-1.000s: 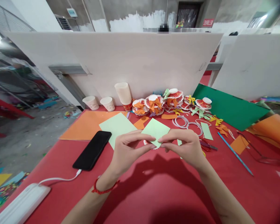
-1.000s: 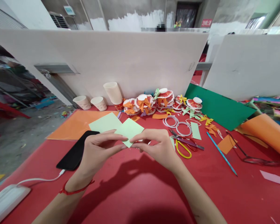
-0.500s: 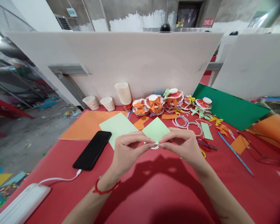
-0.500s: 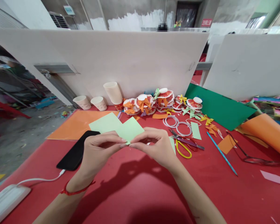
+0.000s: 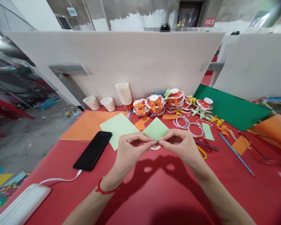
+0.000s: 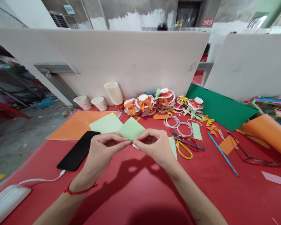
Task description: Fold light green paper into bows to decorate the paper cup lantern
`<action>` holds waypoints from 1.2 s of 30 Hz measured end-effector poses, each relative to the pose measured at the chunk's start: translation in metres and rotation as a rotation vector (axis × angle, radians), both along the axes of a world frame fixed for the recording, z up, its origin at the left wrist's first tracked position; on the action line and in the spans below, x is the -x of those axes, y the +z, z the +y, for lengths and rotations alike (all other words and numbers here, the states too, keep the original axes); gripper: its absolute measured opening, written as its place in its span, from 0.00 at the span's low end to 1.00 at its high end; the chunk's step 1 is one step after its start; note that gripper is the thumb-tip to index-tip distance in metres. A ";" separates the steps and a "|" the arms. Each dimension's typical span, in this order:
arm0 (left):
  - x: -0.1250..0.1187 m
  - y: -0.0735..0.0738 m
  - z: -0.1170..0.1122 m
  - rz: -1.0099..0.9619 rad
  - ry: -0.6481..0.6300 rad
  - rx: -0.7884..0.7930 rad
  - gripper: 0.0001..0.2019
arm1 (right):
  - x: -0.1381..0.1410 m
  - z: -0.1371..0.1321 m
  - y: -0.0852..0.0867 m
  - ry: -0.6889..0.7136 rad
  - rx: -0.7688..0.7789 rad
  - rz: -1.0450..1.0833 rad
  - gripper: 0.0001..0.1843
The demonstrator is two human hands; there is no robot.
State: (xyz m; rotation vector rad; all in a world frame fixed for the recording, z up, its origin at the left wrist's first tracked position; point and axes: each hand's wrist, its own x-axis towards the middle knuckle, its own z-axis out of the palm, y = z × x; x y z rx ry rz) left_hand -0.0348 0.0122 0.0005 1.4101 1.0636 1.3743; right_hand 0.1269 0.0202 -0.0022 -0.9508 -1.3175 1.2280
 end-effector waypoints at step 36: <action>-0.007 -0.004 -0.001 -0.057 0.029 0.082 0.07 | 0.005 -0.005 0.000 -0.092 -0.048 -0.099 0.08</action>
